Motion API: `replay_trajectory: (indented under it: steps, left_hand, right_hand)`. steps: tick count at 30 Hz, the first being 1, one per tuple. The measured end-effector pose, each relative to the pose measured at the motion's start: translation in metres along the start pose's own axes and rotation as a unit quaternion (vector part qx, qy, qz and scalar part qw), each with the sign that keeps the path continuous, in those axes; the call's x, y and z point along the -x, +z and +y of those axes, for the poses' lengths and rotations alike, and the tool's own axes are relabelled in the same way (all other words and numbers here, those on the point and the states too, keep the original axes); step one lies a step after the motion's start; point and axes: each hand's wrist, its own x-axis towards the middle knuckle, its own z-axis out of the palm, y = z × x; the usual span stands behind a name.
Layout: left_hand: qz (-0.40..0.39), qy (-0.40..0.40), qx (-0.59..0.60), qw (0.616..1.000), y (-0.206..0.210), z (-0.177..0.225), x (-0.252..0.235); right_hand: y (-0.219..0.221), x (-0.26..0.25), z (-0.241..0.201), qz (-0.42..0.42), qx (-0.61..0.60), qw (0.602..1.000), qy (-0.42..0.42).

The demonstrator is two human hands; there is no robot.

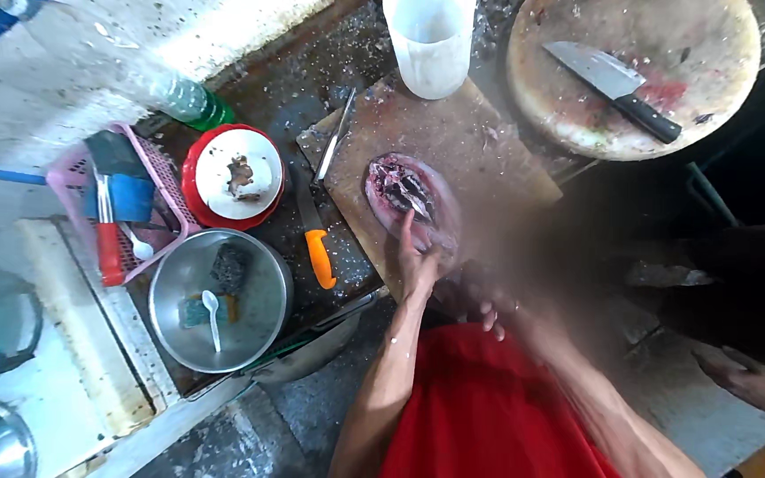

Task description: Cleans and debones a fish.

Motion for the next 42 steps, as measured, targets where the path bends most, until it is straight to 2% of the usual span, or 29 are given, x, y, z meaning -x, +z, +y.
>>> replay_trajectory:
  steps: [3, 6, 7, 9, 10, 12, 13, 14, 16, 18, 20, 23, 28, 31, 33, 35, 39, 42]
  left_hand:
    - [-0.011, -0.014, 0.015, 1.0, 0.001, 0.002, 0.0]
    - [-0.029, -0.006, 0.018, 0.999, -0.002, 0.001, 0.004]
    - [-0.041, -0.004, 0.01, 0.999, -0.004, 0.002, 0.006]
    - [-0.057, -0.005, 0.005, 0.998, -0.007, 0.001, 0.015]
    - [-0.06, -0.006, 0.002, 0.998, -0.008, 0.001, 0.019]
    - [-0.066, -0.005, -0.042, 0.997, -0.013, 0.005, 0.022]
    - [-0.073, -0.004, -0.09, 0.993, -0.018, 0.006, 0.026]
    - [-0.082, 0.006, -0.157, 0.984, -0.024, 0.008, 0.03]
    - [-0.06, 0.07, -0.293, 0.952, -0.035, 0.02, 0.036]
    - [-0.006, 0.178, -0.369, 0.912, -0.047, 0.019, 0.039]
    - [0.014, 0.259, -0.431, 0.864, -0.054, 0.008, 0.032]
    - [-0.022, 0.285, -0.531, 0.798, -0.058, -0.022, 0.022]
    - [-0.088, 0.311, -0.556, 0.766, -0.044, -0.042, 0.028]
    - [-0.109, 0.326, -0.552, 0.759, -0.041, -0.041, 0.03]
    - [-0.114, 0.323, -0.557, 0.756, -0.042, -0.04, 0.029]
    - [-0.114, 0.317, -0.564, 0.754, -0.038, -0.038, 0.029]
    - [-0.157, 0.314, -0.561, 0.75, -0.02, -0.035, 0.047]
    - [-0.232, 0.353, -0.506, 0.752, -0.008, -0.034, 0.061]
  right_hand:
    - [-0.008, -0.004, -0.016, 0.049, 0.038, 0.994, -0.091]
    - [-0.011, -0.025, -0.017, 0.063, 0.152, 0.959, -0.232]
    - [-0.013, -0.039, -0.011, 0.069, 0.139, 0.963, -0.221]
    - [-0.012, -0.057, 0.001, 0.1, 0.004, 0.992, -0.074]
    - [-0.011, -0.057, 0.001, 0.099, -0.02, 0.995, -0.023]
    - [-0.01, -0.043, 0.0, 0.044, 0.082, 0.996, -0.016]
    - [-0.01, -0.032, 0.001, 0.021, 0.185, 0.982, -0.02]
    - [-0.013, -0.024, 0.003, 0.01, 0.318, 0.948, -0.022]
    - [-0.016, -0.02, 0.008, 0.015, 0.551, 0.834, -0.019]
    - [-0.016, -0.019, 0.014, 0.009, 0.646, 0.763, -0.007]
    - [-0.016, -0.02, 0.02, 0.002, 0.672, 0.74, -0.024]
    - [-0.015, -0.021, 0.021, 0.012, 0.688, 0.724, -0.045]
    - [-0.019, -0.026, 0.035, 0.02, 0.744, 0.659, -0.103]
    - [-0.017, -0.034, 0.044, 0.026, 0.76, 0.64, -0.107]
    - [-0.017, -0.034, 0.045, 0.02, 0.76, 0.639, -0.115]
    - [-0.017, -0.031, 0.035, -0.007, 0.747, 0.656, -0.107]
    - [-0.016, -0.003, -0.002, -0.037, 0.643, 0.764, -0.031]
    - [-0.014, 0.013, -0.018, 0.01, 0.57, 0.818, -0.078]
